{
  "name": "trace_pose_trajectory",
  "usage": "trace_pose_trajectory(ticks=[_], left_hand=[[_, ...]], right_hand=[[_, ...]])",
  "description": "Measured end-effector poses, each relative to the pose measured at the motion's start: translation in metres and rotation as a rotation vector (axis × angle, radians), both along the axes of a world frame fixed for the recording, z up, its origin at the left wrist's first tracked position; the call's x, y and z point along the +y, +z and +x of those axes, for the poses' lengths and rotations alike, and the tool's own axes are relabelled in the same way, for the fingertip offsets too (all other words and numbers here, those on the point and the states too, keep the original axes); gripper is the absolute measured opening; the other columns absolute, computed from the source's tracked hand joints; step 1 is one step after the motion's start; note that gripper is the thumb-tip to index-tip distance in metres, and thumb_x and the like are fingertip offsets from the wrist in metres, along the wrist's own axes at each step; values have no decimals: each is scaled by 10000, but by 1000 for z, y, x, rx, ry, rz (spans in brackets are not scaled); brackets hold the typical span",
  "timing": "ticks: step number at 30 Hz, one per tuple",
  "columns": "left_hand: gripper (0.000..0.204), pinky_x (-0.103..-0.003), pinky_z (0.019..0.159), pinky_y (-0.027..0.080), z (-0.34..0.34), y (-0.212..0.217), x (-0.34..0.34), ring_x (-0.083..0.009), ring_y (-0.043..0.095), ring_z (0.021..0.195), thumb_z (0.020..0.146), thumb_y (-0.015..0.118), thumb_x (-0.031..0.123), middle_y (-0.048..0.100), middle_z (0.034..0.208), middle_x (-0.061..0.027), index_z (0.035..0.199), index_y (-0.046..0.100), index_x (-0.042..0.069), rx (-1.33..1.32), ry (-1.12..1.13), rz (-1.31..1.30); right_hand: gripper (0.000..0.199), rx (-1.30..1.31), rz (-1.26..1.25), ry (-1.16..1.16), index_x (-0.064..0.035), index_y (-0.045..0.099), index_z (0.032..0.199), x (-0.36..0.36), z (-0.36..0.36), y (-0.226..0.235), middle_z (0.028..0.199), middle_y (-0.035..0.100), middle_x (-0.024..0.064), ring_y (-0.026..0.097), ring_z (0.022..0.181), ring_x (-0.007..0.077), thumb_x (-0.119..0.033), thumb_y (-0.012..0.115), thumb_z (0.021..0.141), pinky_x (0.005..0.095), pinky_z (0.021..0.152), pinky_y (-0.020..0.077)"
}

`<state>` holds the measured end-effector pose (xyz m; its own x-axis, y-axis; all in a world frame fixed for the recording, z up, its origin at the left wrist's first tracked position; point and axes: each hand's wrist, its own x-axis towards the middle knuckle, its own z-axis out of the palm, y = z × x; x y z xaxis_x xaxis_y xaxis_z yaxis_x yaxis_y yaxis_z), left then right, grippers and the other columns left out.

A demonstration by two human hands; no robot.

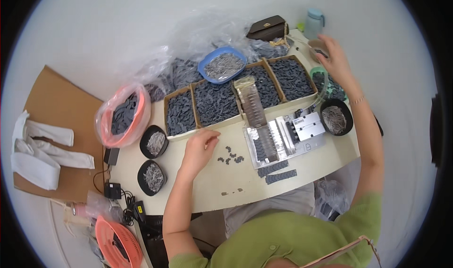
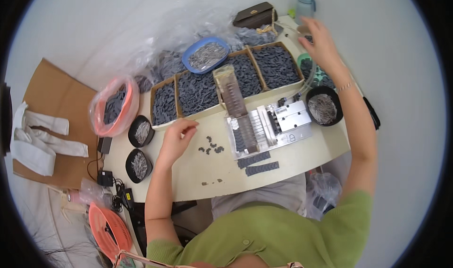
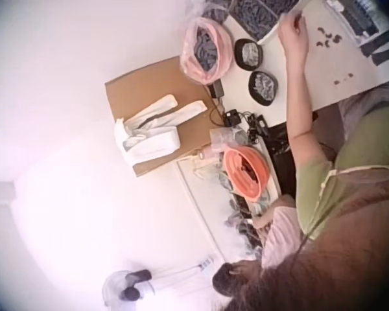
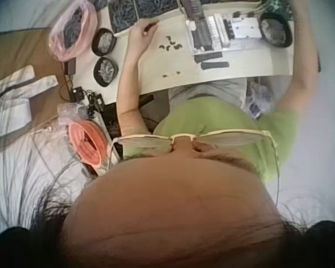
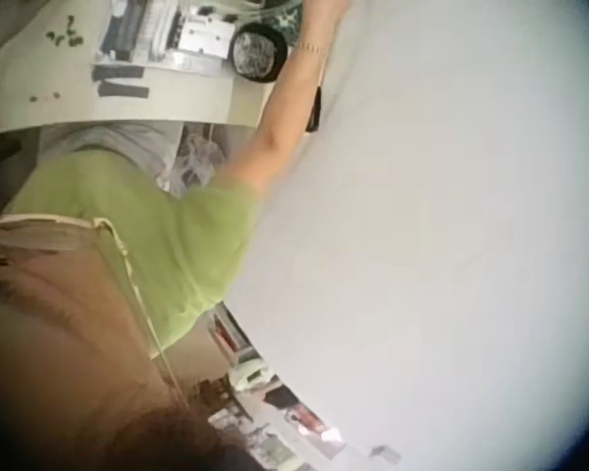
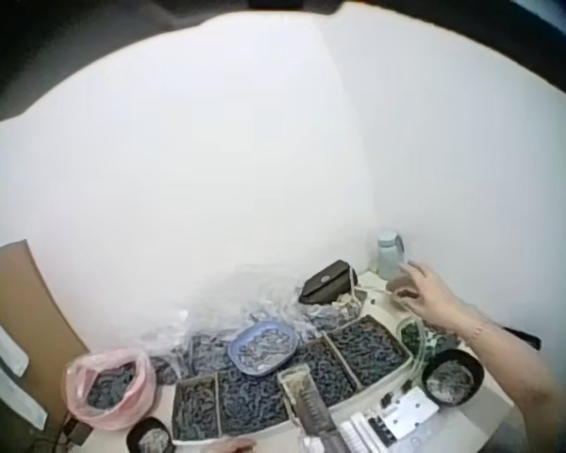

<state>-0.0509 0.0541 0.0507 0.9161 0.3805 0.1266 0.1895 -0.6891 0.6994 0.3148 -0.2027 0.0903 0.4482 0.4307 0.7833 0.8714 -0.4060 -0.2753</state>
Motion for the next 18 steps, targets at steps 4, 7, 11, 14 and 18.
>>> trace_pose_trajectory(ticks=[4, 7, 11, 14, 18], left_hand=[[251, -348, 721, 501, -13, -26, -3, -288, 605, 821, 733, 684, -16, 601, 901, -116, 976, 688, 46, -38, -136, 266], [260, -365, 731, 497, -7, -35, -11, -286, 600, 828, 717, 692, -6, 593, 891, -110, 971, 693, 51, 17, -197, 312], [174, -381, 716, 488, -6, -41, -11, -309, 590, 811, 725, 681, 0, 583, 871, -110, 891, 649, 38, -50, -167, 324], [137, -386, 704, 484, -8, -41, -8, -317, 586, 807, 734, 680, 12, 576, 850, -121, 858, 625, 31, 19, -106, 306], [144, -370, 707, 490, -12, -42, -6, -302, 592, 794, 754, 664, -1, 581, 835, -122, 888, 623, 31, -14, -35, 256]], right_hand=[[158, 291, -241, 501, -43, 658, 930, 52, -114, -8, 901, 634, 91, 598, 849, 264, -86, 685, 781, 338, 761, 482], [179, 91, -481, 819, -79, 653, 838, 75, -187, -42, 801, 601, 55, 560, 843, 232, -169, 734, 707, 363, 789, 429], [173, -49, -677, 748, -111, 652, 849, 87, -237, -74, 807, 579, 17, 535, 881, 201, -180, 717, 704, 335, 769, 389], [157, -72, -759, 697, -122, 652, 862, 96, -240, -85, 838, 581, 4, 529, 903, 197, -167, 698, 718, 335, 769, 386], [73, 22, -651, 760, -127, 629, 825, 94, -230, -78, 832, 596, 14, 540, 918, 202, -125, 624, 751, 349, 803, 395]])
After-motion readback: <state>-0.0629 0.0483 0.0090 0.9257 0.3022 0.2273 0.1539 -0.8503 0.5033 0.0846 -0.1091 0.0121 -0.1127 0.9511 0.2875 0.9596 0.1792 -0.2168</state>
